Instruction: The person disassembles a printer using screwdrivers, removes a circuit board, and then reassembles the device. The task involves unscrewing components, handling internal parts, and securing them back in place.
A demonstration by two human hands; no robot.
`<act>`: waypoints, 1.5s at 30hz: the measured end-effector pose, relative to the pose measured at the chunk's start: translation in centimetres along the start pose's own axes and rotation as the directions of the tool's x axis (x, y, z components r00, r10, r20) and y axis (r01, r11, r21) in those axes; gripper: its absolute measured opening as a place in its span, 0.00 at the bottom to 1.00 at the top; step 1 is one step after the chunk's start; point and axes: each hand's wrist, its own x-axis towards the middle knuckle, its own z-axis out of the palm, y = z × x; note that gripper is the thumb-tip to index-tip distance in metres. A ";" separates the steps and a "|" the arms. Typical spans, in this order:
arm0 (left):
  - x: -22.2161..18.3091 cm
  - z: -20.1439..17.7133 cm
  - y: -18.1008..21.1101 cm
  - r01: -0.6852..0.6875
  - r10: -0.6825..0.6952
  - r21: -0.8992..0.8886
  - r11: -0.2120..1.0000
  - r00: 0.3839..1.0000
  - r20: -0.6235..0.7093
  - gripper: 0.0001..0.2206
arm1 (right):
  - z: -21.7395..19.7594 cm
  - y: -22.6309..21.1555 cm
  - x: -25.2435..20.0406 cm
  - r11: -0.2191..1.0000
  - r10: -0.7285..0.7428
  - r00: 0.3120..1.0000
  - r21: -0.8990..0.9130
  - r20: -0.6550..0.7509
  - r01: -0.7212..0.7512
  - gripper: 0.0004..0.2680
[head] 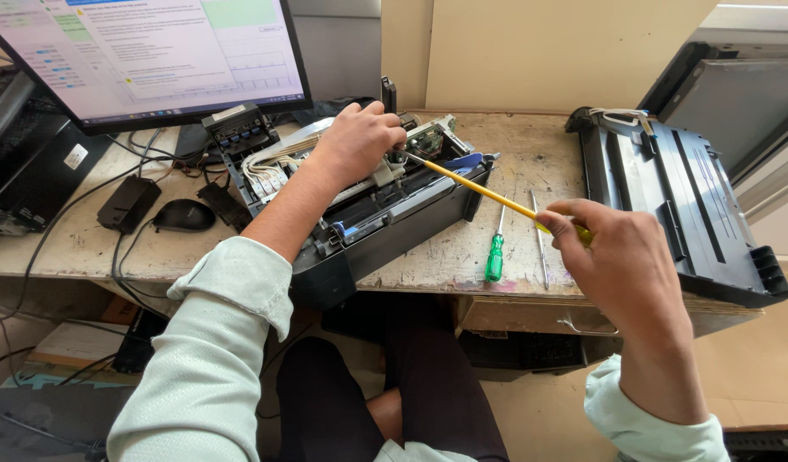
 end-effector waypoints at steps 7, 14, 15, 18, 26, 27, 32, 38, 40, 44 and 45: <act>0.1 -0.1 0.2 -0.021 0.022 0.029 0.999 1.000 -0.021 0.08 | -0.3 -0.1 0.2 0.915 -0.350 0.891 0.097 -0.288 0.391 0.20; 0.4 -0.8 0.5 -0.043 0.040 0.133 0.990 0.999 0.024 0.07 | 0.4 0.3 0.2 0.945 -0.292 0.933 0.089 -0.211 0.315 0.10; 0.5 -1.0 0.5 -0.045 0.042 0.144 0.989 0.999 0.025 0.08 | 0.4 0.4 0.1 0.930 -0.326 0.911 0.088 -0.254 0.357 0.09; 0.8 -1.1 0.6 -0.063 0.057 0.158 0.985 0.997 0.045 0.07 | 0.3 1.4 -0.4 0.941 -0.257 0.936 0.157 -0.240 0.299 0.13; 3.5 -0.3 0.8 -0.041 0.008 0.191 0.981 0.986 0.169 0.02 | 6.1 8.9 -1.1 0.810 0.074 0.919 0.561 -0.388 0.171 0.12; 3.6 -0.5 0.9 -0.032 0.003 0.178 0.983 0.987 0.161 0.02 | 8.0 9.6 -0.5 0.756 0.132 0.907 0.632 -0.400 0.169 0.11; 1.8 -3.6 -0.4 0.129 -0.144 -0.200 0.971 0.988 -0.060 0.02 | 16.1 10.1 3.6 0.433 0.177 0.909 0.859 -0.377 0.271 0.10; -12.1 -7.0 -4.5 0.435 -0.575 -0.438 0.787 0.775 -0.263 0.03 | 19.1 10.1 3.8 0.752 0.082 0.876 0.606 -0.476 0.259 0.09; -18.5 -6.8 -5.0 0.609 -0.766 -0.490 0.624 0.601 -0.229 0.04 | 19.3 10.2 3.6 0.687 0.103 0.930 0.701 -0.352 0.189 0.09; -28.8 -2.8 -4.4 0.850 -0.921 -0.356 0.388 0.373 -0.112 0.05 | 19.3 10.5 3.4 0.614 0.112 0.949 0.772 -0.294 0.167 0.06; -30.8 -1.6 -4.3 0.887 -0.922 -0.249 0.388 0.372 -0.111 0.05 | 19.5 10.1 3.7 0.569 0.101 0.950 0.800 -0.296 0.189 0.06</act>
